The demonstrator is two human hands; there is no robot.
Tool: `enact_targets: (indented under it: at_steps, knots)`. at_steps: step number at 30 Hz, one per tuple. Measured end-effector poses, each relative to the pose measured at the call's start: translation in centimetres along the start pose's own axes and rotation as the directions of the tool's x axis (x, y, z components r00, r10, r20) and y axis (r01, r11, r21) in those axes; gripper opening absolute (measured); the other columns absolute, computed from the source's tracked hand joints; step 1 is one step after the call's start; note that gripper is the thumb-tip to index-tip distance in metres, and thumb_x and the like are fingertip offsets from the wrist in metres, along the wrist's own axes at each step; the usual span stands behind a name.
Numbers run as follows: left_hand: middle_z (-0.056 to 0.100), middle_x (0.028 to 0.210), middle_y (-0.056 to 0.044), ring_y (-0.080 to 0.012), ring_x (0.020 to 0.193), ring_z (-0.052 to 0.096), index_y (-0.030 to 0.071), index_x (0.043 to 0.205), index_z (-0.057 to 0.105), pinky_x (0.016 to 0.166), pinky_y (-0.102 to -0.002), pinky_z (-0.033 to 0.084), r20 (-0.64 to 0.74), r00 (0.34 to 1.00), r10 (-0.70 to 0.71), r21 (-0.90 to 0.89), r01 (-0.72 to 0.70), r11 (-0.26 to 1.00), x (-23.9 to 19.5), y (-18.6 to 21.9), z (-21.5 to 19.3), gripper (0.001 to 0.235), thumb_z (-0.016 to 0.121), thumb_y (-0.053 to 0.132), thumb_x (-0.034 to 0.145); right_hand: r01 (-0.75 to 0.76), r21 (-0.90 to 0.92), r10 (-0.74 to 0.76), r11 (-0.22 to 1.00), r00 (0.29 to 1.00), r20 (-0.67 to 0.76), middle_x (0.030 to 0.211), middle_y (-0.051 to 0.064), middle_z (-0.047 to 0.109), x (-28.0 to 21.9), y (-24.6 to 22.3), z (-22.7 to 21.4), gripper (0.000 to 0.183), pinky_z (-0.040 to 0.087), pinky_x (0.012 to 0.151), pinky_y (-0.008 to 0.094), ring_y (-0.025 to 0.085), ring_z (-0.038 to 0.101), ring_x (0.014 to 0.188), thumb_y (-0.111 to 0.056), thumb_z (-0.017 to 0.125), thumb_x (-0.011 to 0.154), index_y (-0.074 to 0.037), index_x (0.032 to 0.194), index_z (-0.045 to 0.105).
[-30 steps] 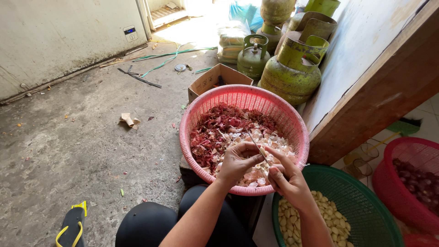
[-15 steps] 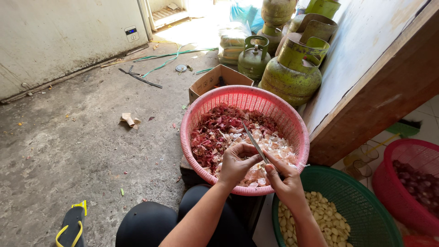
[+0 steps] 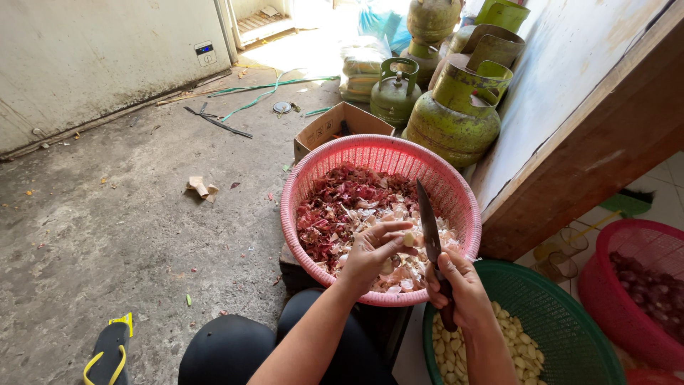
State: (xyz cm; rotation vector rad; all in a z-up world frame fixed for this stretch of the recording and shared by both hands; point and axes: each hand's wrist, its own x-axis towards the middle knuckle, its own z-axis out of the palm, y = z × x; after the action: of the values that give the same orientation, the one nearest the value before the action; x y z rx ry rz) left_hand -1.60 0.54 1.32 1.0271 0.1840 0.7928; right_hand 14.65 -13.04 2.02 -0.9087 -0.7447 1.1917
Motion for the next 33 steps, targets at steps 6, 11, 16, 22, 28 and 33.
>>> enact_targets:
  at_steps: [6,11,16,22,28,33]
  knots:
    - [0.075,0.107,-0.014,-0.0181,0.097,0.072,-0.006,0.123,0.068,0.08,-0.03,0.056,-0.02,1.0,-0.011,0.105,0.013,0.994,0.1,-0.7,-0.3,0.031,0.073,0.011,0.097,-0.004,-0.056,0.003,0.998,1.0,-0.012,0.065,0.006,0.051,-0.4,-0.3,0.4,0.033,0.036,0.039,0.025,0.01,0.043,0.045,-0.028,0.054,0.103,0.0,0.119,0.061]
    - [0.074,0.107,-0.012,-0.0163,0.096,0.073,-0.006,0.121,0.068,0.085,-0.029,0.06,0.014,1.0,0.028,0.048,-0.029,0.998,0.3,-1.0,-0.3,0.03,0.074,0.01,0.097,0.022,-0.033,-0.021,0.999,0.999,0.024,0.066,0.006,0.052,-0.6,-0.7,0.9,0.034,0.037,0.039,0.025,0.011,0.044,0.046,-0.029,0.053,0.105,0.001,0.12,0.059]
    - [0.075,0.107,-0.013,-0.0158,0.089,0.075,-0.003,0.122,0.067,0.066,-0.025,0.052,-0.082,0.996,-0.035,0.04,0.038,0.998,0.2,0.0,-0.1,0.029,0.064,0.015,0.1,0.051,0.022,-0.052,0.998,0.998,0.019,0.065,0.006,0.052,-0.6,-1.3,0.5,0.039,0.038,0.039,0.025,0.01,0.045,0.044,-0.031,0.052,0.105,-0.002,0.13,0.058]
    - [0.075,0.105,-0.008,-0.0129,0.082,0.072,-0.001,0.121,0.067,0.064,-0.022,0.053,-0.139,0.99,-0.006,0.081,0.017,0.997,0.5,-0.1,-0.2,0.03,0.063,0.022,0.102,-0.072,-0.401,-0.012,0.913,0.979,-0.204,0.06,0.0,0.045,0.7,-2.3,-1.0,0.043,0.032,0.04,0.025,0.008,0.038,0.045,-0.033,0.053,0.103,-0.009,0.137,0.063]
    - [0.074,0.095,-0.005,-0.0061,0.073,0.063,-0.002,0.109,0.072,0.058,-0.021,0.05,-0.104,0.994,-0.032,0.236,0.056,0.97,0.4,-1.4,-0.7,0.035,0.062,0.031,0.104,-0.055,-0.88,-0.192,0.471,0.968,-0.163,0.074,0.004,0.068,2.3,-3.2,-1.2,0.029,0.045,0.056,0.024,0.006,0.055,0.063,-0.018,0.072,0.092,-0.003,0.116,0.079]
    - [0.074,0.09,-0.004,-0.0044,0.071,0.062,-0.001,0.107,0.075,0.063,-0.02,0.052,0.009,0.997,-0.072,0.268,0.067,0.961,0.5,-3.1,-1.2,0.04,0.059,0.036,0.107,0.007,-0.739,-0.161,0.674,0.977,-0.137,0.075,-0.001,0.073,1.4,-4.0,0.4,0.026,0.048,0.059,0.021,0.003,0.062,0.066,-0.013,0.079,0.086,0.0,0.109,0.076]
